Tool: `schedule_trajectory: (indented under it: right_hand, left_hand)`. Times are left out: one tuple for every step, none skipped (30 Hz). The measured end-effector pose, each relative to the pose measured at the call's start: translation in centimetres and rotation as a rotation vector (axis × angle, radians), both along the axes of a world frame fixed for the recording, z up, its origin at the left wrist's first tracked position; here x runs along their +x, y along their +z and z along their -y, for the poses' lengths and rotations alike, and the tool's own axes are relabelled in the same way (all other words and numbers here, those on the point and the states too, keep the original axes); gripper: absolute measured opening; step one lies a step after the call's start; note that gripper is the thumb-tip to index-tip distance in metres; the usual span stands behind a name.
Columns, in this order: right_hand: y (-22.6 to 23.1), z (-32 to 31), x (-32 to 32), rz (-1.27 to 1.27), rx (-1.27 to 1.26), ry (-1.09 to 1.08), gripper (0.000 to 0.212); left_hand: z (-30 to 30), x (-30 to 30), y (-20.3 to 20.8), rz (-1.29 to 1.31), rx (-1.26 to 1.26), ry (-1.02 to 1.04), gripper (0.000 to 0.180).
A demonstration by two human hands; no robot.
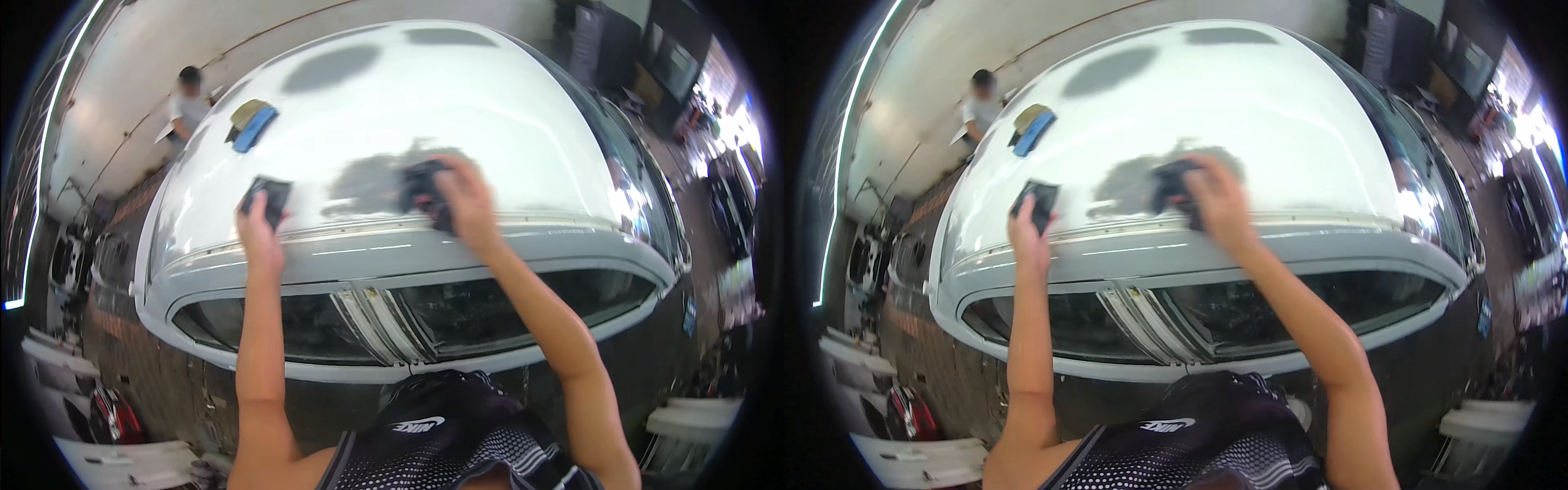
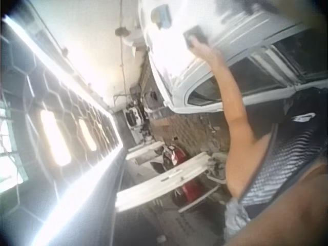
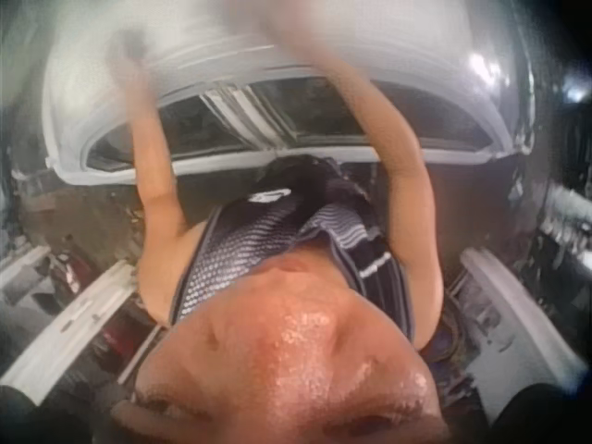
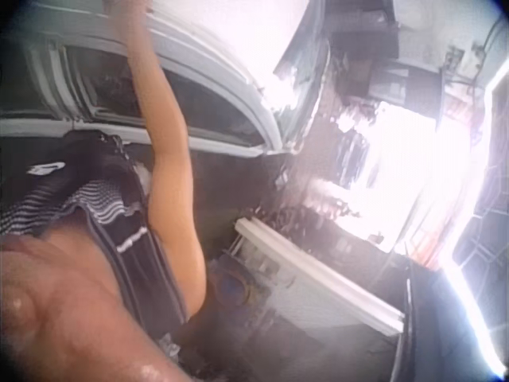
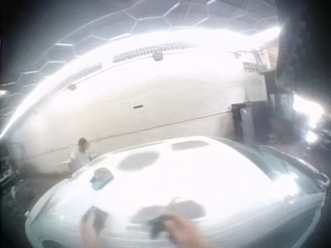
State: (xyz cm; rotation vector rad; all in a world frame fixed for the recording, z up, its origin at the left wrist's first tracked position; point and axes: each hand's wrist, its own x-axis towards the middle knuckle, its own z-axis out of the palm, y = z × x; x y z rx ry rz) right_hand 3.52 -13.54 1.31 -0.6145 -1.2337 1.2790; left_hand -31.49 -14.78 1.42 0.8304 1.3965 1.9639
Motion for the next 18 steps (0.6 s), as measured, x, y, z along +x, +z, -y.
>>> schedule_trajectory:
  right_hand:
    - [0.9,0.4,2.7,-0.015,-0.085,-0.121,0.034]
    - [0.6,0.3,5.1,-0.053,-0.101,-0.226,0.033]
    - [0.0,0.1,7.1,-0.057,-0.041,-0.299,0.033]
    - [-0.6,0.1,8.6,-0.050,-0.040,-0.368,0.033]
    - [-1.0,0.0,9.3,-0.050,-0.044,-0.430,0.033]
    - [-1.1,-0.1,9.2,-0.033,-0.053,-0.439,0.033]
    - [-0.6,-0.5,9.3,-0.020,-0.044,-0.457,0.033]
    - [-0.7,-0.6,9.1,-0.005,-0.058,-0.468,0.033]
    - [-0.8,-0.7,9.0,0.052,-0.029,-0.486,0.033]
    - [-0.9,-0.8,8.6,0.112,-0.002,-0.508,0.033]
    - [-0.9,-0.9,8.4,0.177,0.028,-0.530,0.033]
    - [-0.8,-0.9,8.2,0.148,0.024,-0.519,0.032]
    - [-0.9,-0.8,8.5,0.153,0.003,-0.525,0.033]
    - [-1.1,-0.8,8.9,0.152,-0.015,-0.525,0.033]
    - [-1.0,-0.9,9.1,0.147,-0.029,-0.519,0.033]
    - [-0.8,-0.7,8.9,0.132,-0.055,-0.514,0.034]
    - [-0.8,-0.9,8.6,0.140,-0.033,-0.511,0.033]
    - [-0.8,-0.9,8.4,0.145,-0.014,-0.510,0.033]
  left_hand:
    - [-0.8,1.8,1.4,0.002,-0.025,-0.088,0.041]
    - [-2.4,3.6,2.1,0.013,-0.049,-0.174,0.042]
    - [-4.3,4.7,2.7,0.052,-0.043,-0.304,0.042]
    - [-6.6,6.2,3.0,0.081,-0.051,-0.336,0.037]
    - [-8.4,7.5,4.0,0.083,-0.061,-0.382,0.037]
    - [-10.3,8.0,4.7,0.101,-0.035,-0.448,0.037]
    - [-12.2,9.0,6.7,0.148,-0.006,-0.527,0.035]
    - [-14.3,9.0,7.1,0.205,-0.005,-0.603,0.033]
    - [-16.4,9.8,7.5,0.223,-0.016,-0.656,0.033]
    - [-18.3,10.7,7.6,0.176,-0.004,-0.682,0.033]
    - [-20.0,11.8,7.7,0.132,0.012,-0.710,0.033]
    - [-21.6,13.3,7.8,0.157,0.015,-0.718,0.038]
    - [-23.1,15.2,7.7,0.184,0.018,-0.723,0.042]
    - [-24.4,16.4,7.8,0.206,0.023,-0.723,0.047]
    - [-25.6,16.6,8.1,0.087,-0.032,-0.568,0.053]
    - [-26.6,16.6,8.4,-0.030,-0.087,-0.407,0.059]
    - [-27.6,16.4,8.3,-0.144,-0.145,-0.250,0.065]
    - [-28.5,14.8,8.1,-0.173,-0.067,-0.127,0.068]
